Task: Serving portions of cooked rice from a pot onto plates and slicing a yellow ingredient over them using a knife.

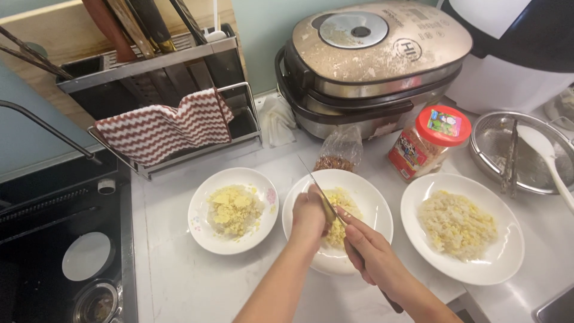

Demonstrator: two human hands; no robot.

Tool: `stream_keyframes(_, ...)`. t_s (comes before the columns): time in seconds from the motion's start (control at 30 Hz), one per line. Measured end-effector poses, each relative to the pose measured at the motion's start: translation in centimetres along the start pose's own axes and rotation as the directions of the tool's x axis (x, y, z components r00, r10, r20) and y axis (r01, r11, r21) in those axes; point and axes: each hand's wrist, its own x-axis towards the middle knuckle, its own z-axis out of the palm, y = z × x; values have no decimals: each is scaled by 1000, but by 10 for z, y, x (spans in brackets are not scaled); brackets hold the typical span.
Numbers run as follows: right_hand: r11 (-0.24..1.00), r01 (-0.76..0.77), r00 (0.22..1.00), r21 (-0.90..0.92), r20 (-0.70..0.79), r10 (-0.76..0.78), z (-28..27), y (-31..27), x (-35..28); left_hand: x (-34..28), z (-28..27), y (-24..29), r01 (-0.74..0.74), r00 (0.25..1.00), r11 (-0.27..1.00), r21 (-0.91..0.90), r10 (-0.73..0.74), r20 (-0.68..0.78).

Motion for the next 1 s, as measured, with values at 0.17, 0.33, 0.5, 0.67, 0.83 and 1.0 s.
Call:
stream_keyframes(0.17,999,49,999,-20,19,-49,-3,9,2,-1,1,-3,18,1000,999,-33,-18,16)
stream_keyframes(0.33,998,52,997,-23,-57,-53,-10,36,29,-14,7,-5,36,998,999,-29,-34,55)
stream_keyframes(0.5,996,-83,990,36,-111,86,-12,25,27,-15,8,-9,73,994,995,-67,-67,91)
stream_keyframes(0.67,1000,11,1000,18,7,-11,-9,19,11,-11,2,3,73,997,997,-13,-72,32)
stream_keyframes(0.83,998,45,998,-47,44,-43,-8,16,12,-8,3,1,88,996,996,-17,-87,30)
stream_keyframes(1.0,989,133,990,-68,-36,-136,-15,54,42,-13,6,-1,96,993,994,-58,-91,79)
